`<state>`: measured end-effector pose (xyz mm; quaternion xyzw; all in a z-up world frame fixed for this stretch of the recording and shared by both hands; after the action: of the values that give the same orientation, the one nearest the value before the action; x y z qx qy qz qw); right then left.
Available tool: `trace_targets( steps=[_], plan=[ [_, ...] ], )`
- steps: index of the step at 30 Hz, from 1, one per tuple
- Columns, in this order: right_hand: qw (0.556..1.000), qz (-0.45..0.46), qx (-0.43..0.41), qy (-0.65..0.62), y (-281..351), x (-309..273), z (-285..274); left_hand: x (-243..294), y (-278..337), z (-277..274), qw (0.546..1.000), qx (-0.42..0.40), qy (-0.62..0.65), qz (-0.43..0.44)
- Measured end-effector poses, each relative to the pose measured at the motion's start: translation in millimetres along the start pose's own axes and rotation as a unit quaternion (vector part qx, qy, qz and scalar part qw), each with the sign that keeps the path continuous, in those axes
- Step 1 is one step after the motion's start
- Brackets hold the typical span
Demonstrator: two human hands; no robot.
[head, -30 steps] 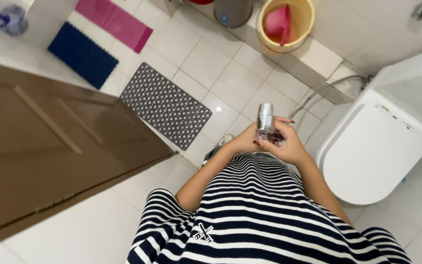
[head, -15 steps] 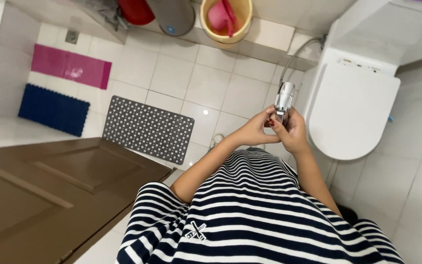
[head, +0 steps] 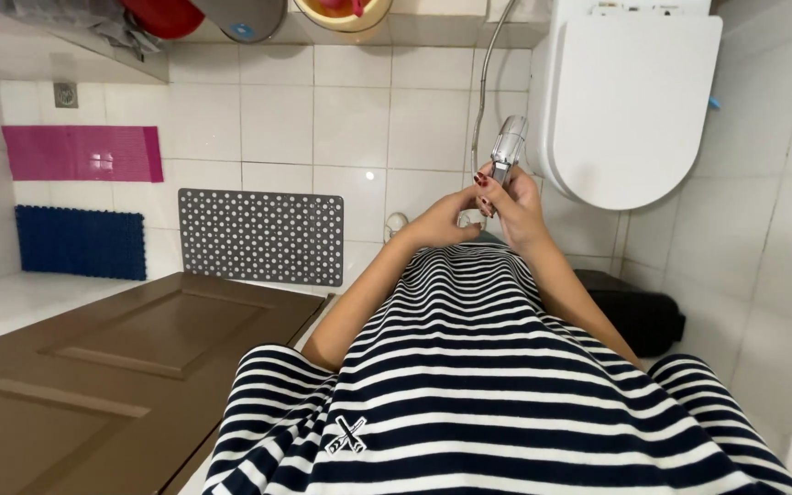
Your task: The person wipes the toilet tank with a purple cloth, then uses a handheld bidet sprayer to rinse the toilet bowl and surrounding floor area. The person manipulates the sprayer nozzle and hose throughout the cleaning process.
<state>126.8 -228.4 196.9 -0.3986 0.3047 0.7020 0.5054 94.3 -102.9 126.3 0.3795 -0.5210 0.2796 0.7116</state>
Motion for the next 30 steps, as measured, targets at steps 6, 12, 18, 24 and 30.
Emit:
trace_targets(
  steps=[6,12,18,24,30],
  plan=[
    [0.998,0.006,0.025,0.055,8,-16,-23,25,-12,14,0.985,0.11,-0.129,-0.03],
    [0.993,-0.034,-0.034,0.111,6,-43,-41,34,-44,32,0.977,0.165,-0.128,-0.04],
    [0.984,0.019,-0.053,0.168,4,-40,-88,20,-67,64,0.962,0.166,-0.198,-0.086],
    [0.898,0.137,-0.097,0.406,-8,-1,-141,-10,-64,77,0.956,0.143,-0.217,-0.133],
    [0.837,0.206,-0.188,0.471,-15,13,-149,-15,-55,75,0.939,0.186,-0.224,-0.183]
  ],
)
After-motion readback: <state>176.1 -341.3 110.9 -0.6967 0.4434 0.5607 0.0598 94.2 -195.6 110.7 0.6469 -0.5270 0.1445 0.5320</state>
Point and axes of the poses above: each hand's wrist, its own y-axis away from the middle knuckle, its own z-axis out of the palm, x = y × z, the point moved 5 cm from there along -y, towards the middle knuckle, and after that the axes turned 12 degrees about -z, right-handed, at the moved point
